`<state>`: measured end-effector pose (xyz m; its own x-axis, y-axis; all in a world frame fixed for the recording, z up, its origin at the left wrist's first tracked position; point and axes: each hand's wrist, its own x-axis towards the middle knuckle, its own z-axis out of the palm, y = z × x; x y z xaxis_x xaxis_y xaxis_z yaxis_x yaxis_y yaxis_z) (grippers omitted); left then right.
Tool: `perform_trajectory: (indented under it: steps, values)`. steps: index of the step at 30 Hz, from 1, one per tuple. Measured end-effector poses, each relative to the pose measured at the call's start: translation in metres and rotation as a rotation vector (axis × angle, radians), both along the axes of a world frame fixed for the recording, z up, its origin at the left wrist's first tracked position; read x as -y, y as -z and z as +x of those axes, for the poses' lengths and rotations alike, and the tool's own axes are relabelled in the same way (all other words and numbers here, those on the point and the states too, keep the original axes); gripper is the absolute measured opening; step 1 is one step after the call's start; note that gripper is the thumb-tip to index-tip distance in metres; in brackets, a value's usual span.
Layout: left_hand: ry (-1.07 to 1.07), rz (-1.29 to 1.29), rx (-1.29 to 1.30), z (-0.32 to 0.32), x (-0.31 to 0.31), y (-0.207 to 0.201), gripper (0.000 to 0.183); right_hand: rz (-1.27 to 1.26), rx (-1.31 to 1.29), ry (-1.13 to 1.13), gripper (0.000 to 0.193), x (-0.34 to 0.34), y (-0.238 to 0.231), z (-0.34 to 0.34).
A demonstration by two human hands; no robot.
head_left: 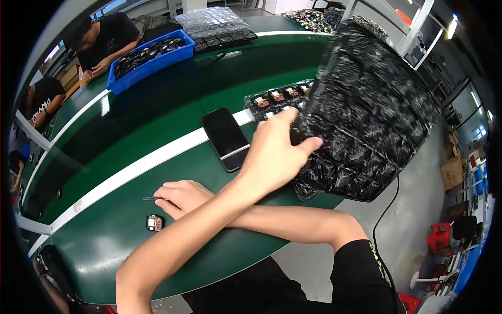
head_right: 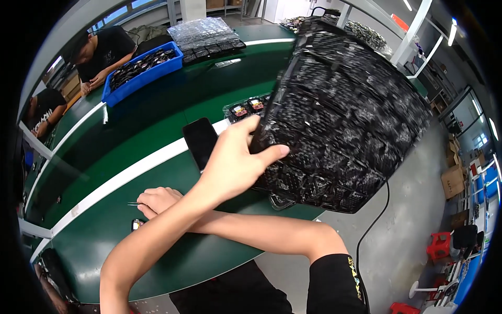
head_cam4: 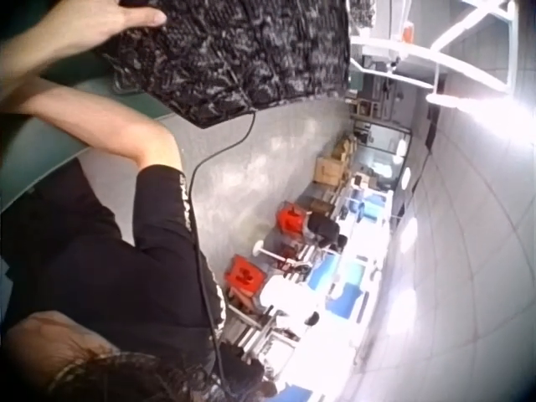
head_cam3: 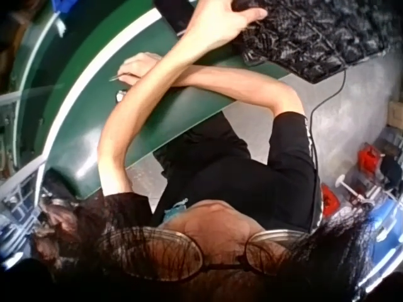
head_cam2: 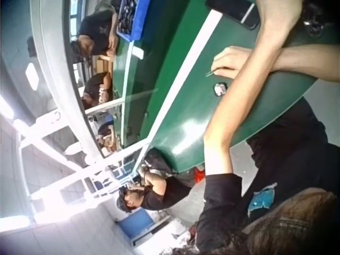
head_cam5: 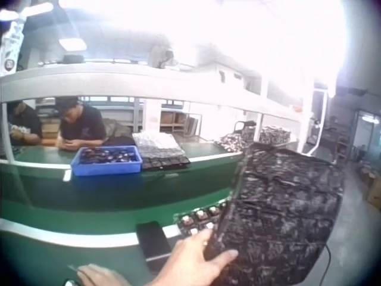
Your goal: Inspecting and assembling the internal components of a smartwatch using tweezers at an industrial workbench.
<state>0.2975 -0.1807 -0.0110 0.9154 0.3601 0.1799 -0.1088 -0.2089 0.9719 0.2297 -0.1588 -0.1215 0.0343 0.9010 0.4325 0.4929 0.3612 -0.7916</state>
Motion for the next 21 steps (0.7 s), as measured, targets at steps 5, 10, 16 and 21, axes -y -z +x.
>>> perform_trajectory:
  steps: [5,10,16,21]
  values:
    - [-0.243,0.079,0.036,-0.013,-0.03,0.015,0.093,-0.014,0.073,-0.015,0.019,-0.005,0.006,-0.002]
    - [-0.082,0.061,-0.306,-0.036,-0.017,-0.001,0.123,-0.03,0.069,0.014,0.02,0.0,0.004,0.0]
    - [0.042,0.509,-0.28,-0.049,-0.006,0.018,0.091,-0.005,0.051,0.011,0.019,0.007,-0.006,0.005]
    - [0.051,0.661,-0.264,-0.054,0.0,0.027,0.084,-0.029,0.063,-0.002,0.017,0.006,-0.01,0.002]
